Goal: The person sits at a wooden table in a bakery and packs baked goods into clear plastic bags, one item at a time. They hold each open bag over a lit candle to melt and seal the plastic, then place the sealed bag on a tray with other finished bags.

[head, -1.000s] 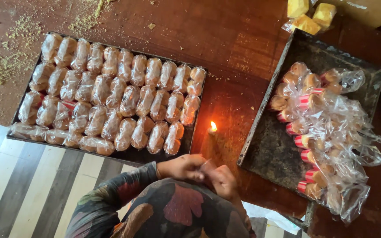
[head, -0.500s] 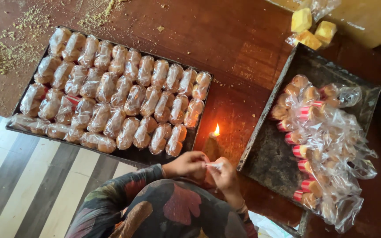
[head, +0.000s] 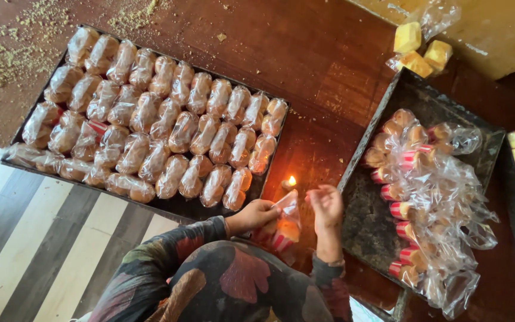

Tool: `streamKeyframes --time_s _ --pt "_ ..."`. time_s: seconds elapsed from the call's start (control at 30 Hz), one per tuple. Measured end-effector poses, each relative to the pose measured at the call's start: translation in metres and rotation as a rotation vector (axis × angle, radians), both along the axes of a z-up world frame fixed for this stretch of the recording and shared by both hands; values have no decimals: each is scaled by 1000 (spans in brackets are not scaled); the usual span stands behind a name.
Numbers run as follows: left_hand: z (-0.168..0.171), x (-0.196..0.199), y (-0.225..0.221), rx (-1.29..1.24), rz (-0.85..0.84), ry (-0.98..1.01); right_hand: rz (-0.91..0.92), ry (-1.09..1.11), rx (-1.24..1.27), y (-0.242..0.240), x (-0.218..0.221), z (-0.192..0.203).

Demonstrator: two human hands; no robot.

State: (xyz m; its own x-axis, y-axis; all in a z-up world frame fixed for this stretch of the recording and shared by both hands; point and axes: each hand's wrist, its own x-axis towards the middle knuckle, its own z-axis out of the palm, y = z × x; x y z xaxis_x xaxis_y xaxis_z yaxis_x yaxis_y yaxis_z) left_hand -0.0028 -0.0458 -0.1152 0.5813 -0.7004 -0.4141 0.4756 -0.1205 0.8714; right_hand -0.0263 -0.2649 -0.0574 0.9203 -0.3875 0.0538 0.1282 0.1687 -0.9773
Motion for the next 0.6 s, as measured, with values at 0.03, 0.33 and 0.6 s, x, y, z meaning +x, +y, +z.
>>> streamKeyframes --time_s 0.03,0.33,0.6 --pt "-9 2 -1 8 46 -35 31 17 -51 5 6 22" --pt "-41 31 -39 -68 196 226 192 461 -11 1 -5 -66" --pt "-57 31 -46 -113 219 287 134 439 -79 0 -5 -71"
